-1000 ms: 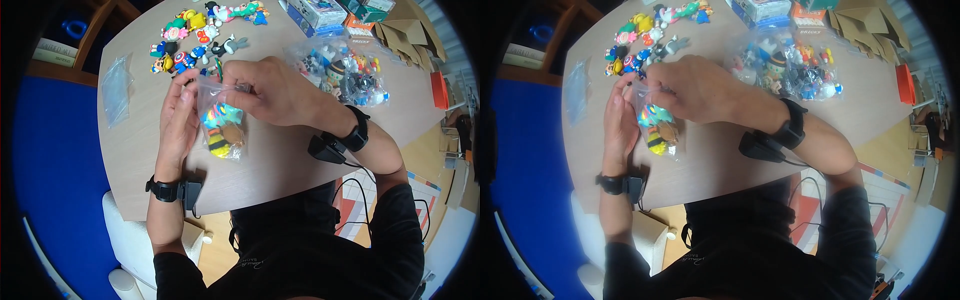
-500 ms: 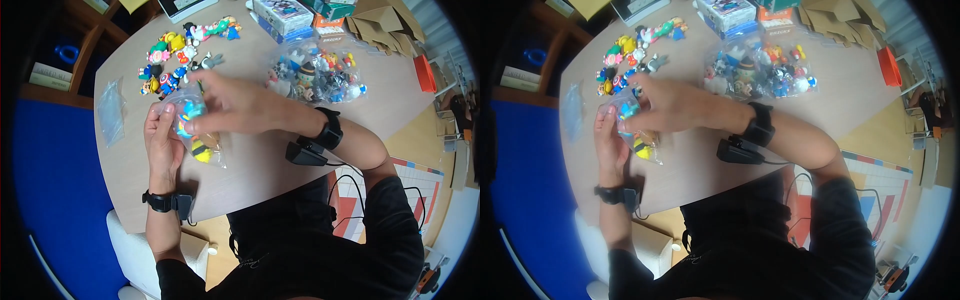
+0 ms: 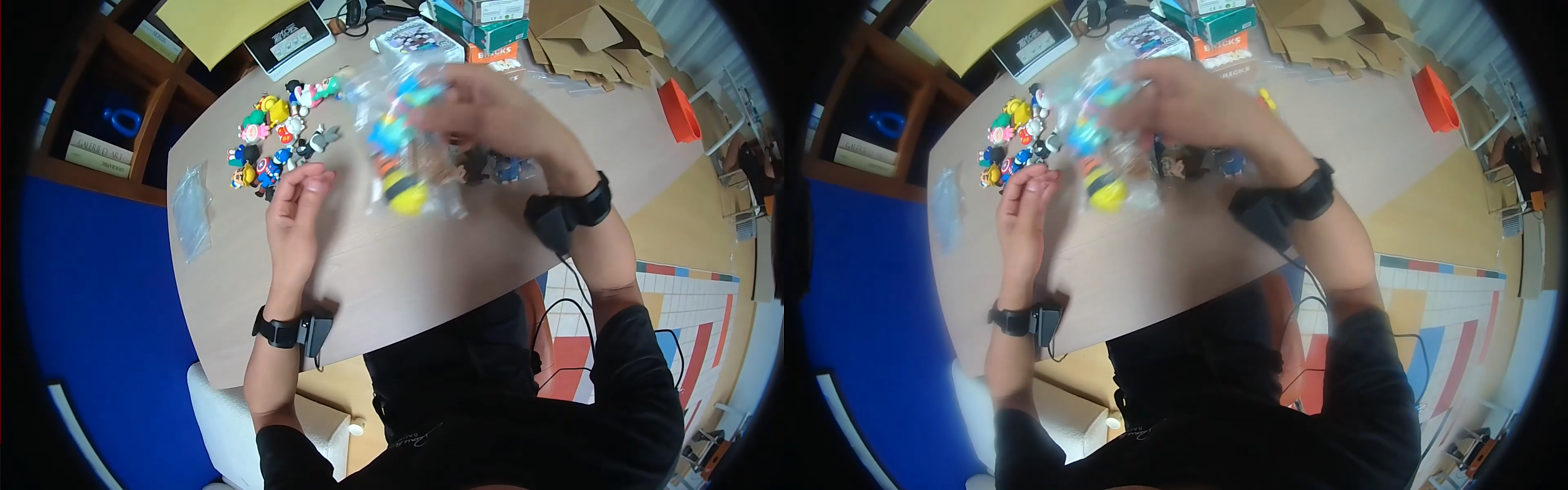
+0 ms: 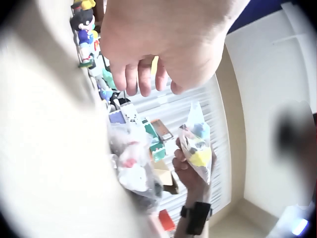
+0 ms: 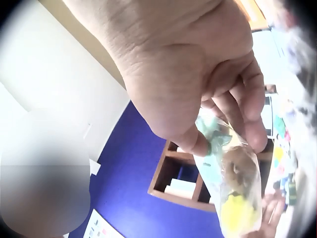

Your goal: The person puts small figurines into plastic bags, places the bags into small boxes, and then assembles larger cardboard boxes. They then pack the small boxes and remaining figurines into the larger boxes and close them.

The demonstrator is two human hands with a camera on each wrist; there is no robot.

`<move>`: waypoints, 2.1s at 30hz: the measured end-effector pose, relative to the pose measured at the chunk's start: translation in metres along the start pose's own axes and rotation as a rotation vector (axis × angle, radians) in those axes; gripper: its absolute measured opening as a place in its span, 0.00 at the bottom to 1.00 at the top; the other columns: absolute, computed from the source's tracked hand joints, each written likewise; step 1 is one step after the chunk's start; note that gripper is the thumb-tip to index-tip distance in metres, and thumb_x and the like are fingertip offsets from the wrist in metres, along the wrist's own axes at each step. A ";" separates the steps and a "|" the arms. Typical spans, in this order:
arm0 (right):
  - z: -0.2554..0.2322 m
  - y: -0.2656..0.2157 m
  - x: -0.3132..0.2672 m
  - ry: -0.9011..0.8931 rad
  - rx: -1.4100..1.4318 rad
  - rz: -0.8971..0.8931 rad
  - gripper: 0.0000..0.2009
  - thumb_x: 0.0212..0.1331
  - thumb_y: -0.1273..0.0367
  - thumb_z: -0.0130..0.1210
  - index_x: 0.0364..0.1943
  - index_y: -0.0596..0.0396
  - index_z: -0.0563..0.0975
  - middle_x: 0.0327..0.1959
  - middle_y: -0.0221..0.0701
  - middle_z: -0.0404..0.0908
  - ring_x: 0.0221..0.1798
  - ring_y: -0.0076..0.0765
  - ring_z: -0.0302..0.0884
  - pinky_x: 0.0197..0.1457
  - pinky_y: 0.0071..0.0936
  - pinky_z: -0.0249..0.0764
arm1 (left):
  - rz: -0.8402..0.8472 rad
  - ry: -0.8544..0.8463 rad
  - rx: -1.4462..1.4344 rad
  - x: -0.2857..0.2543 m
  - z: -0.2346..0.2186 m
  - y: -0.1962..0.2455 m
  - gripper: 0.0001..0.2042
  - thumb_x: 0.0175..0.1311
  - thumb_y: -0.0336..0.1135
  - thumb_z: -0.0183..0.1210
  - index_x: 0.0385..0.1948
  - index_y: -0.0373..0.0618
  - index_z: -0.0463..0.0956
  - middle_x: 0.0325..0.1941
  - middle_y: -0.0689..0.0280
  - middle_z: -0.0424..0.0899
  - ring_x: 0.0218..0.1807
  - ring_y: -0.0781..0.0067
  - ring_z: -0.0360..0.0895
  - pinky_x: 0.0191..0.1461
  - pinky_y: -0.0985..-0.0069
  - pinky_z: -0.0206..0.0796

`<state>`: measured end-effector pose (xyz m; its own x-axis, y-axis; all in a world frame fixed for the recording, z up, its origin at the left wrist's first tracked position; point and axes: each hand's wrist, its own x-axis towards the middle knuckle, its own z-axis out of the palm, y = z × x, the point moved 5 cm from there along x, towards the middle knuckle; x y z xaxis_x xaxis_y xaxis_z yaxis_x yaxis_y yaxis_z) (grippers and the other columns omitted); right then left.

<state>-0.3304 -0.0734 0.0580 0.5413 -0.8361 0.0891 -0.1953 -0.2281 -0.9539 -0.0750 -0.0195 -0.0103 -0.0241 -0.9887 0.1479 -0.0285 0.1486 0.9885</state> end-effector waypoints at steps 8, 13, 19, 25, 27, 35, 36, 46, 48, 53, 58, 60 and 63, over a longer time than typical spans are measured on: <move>-0.051 0.045 -0.010 0.371 -0.420 -0.077 0.25 0.60 0.63 0.63 0.58 0.62 0.71 0.32 0.25 0.73 0.30 0.17 0.69 0.30 0.17 0.68 | 0.476 -0.237 1.423 0.031 0.022 0.014 0.26 0.64 0.49 0.57 0.65 0.61 0.68 0.73 0.52 0.59 0.75 0.40 0.48 0.74 0.43 0.40; -0.047 0.046 -0.010 0.423 -0.371 -0.200 0.24 0.61 0.62 0.62 0.57 0.63 0.72 0.32 0.28 0.77 0.34 0.21 0.71 0.37 0.19 0.71 | 0.448 -0.272 1.580 0.061 0.021 -0.008 0.25 0.67 0.53 0.51 0.66 0.65 0.67 0.76 0.56 0.54 0.76 0.40 0.46 0.75 0.42 0.34; -0.048 0.061 -0.004 0.464 -0.328 -0.148 0.26 0.62 0.56 0.60 0.55 0.65 0.73 0.31 0.35 0.82 0.35 0.27 0.77 0.39 0.23 0.73 | 0.403 -0.211 1.688 0.082 0.015 -0.015 0.23 0.68 0.51 0.50 0.61 0.55 0.72 0.77 0.56 0.52 0.76 0.41 0.45 0.75 0.41 0.33; -0.045 0.059 -0.003 0.475 -0.395 -0.079 0.33 0.58 0.48 0.60 0.55 0.66 0.74 0.27 0.34 0.79 0.31 0.27 0.76 0.34 0.23 0.71 | 0.234 -0.200 1.095 0.117 0.053 0.018 0.25 0.66 0.52 0.54 0.56 0.41 0.75 0.54 0.55 0.79 0.58 0.59 0.72 0.63 0.63 0.62; -0.044 0.061 -0.002 0.462 -0.439 -0.068 0.35 0.56 0.47 0.61 0.55 0.66 0.74 0.26 0.33 0.78 0.30 0.28 0.74 0.33 0.24 0.70 | -0.087 -0.197 0.739 0.138 0.074 0.019 0.30 0.65 0.55 0.55 0.59 0.39 0.72 0.55 0.53 0.77 0.59 0.61 0.71 0.63 0.64 0.62; -0.046 0.057 -0.004 0.381 -0.446 0.021 0.42 0.52 0.39 0.57 0.55 0.68 0.73 0.38 0.50 0.83 0.42 0.51 0.82 0.45 0.36 0.77 | -0.445 -0.144 0.449 0.190 0.121 0.002 0.47 0.52 0.68 0.60 0.64 0.34 0.60 0.55 0.51 0.72 0.52 0.63 0.70 0.54 0.65 0.62; -0.046 0.057 -0.004 0.391 -0.460 0.007 0.42 0.52 0.39 0.57 0.55 0.68 0.73 0.38 0.50 0.83 0.42 0.51 0.82 0.44 0.36 0.77 | -0.444 -0.125 0.435 0.192 0.123 -0.001 0.46 0.52 0.64 0.63 0.63 0.32 0.60 0.50 0.54 0.74 0.46 0.67 0.72 0.48 0.69 0.63; -0.048 0.060 -0.004 0.376 -0.403 0.026 0.40 0.50 0.37 0.58 0.49 0.67 0.76 0.31 0.46 0.82 0.36 0.49 0.81 0.39 0.35 0.75 | -0.393 -0.185 -0.100 0.192 0.112 -0.003 0.18 0.61 0.39 0.65 0.50 0.42 0.75 0.46 0.66 0.82 0.49 0.74 0.78 0.52 0.77 0.67; -0.049 0.062 -0.004 0.370 -0.385 0.034 0.39 0.50 0.37 0.58 0.46 0.66 0.77 0.30 0.46 0.81 0.36 0.48 0.81 0.39 0.35 0.74 | -0.265 -0.159 -0.148 0.193 0.088 0.003 0.21 0.61 0.38 0.65 0.53 0.41 0.72 0.48 0.65 0.82 0.52 0.73 0.77 0.57 0.73 0.66; -0.046 0.044 -0.009 0.234 -0.504 0.012 0.34 0.51 0.42 0.62 0.42 0.64 0.78 0.32 0.47 0.82 0.37 0.48 0.81 0.41 0.36 0.74 | 0.101 0.017 0.102 0.115 0.017 0.043 0.28 0.61 0.32 0.63 0.61 0.39 0.61 0.57 0.58 0.76 0.57 0.69 0.75 0.62 0.68 0.66; -0.037 0.047 -0.009 0.158 -0.272 0.100 0.27 0.50 0.53 0.69 0.44 0.61 0.77 0.33 0.39 0.83 0.38 0.34 0.82 0.42 0.29 0.75 | 0.301 0.143 0.369 0.024 -0.013 0.032 0.40 0.54 0.24 0.67 0.67 0.40 0.50 0.63 0.54 0.66 0.57 0.64 0.75 0.67 0.68 0.63; -0.031 0.042 -0.006 0.167 -0.227 0.079 0.23 0.48 0.63 0.71 0.46 0.61 0.76 0.34 0.34 0.83 0.38 0.26 0.81 0.42 0.24 0.76 | 0.389 0.170 0.254 0.010 -0.013 0.026 0.51 0.51 0.22 0.68 0.72 0.46 0.37 0.66 0.53 0.59 0.60 0.58 0.73 0.64 0.64 0.68; -0.019 0.028 -0.009 0.202 -0.171 -0.010 0.24 0.48 0.70 0.71 0.49 0.61 0.75 0.38 0.31 0.83 0.38 0.23 0.80 0.44 0.23 0.76 | 0.426 0.156 0.028 0.001 -0.009 0.029 0.52 0.51 0.20 0.66 0.74 0.53 0.35 0.65 0.54 0.61 0.62 0.57 0.71 0.63 0.61 0.70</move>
<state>-0.3564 -0.0815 0.0363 0.3727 -0.9122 0.1705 -0.3349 -0.3036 -0.8920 -0.0673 -0.0163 0.0193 0.1112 -0.8302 0.5462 -0.0757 0.5410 0.8376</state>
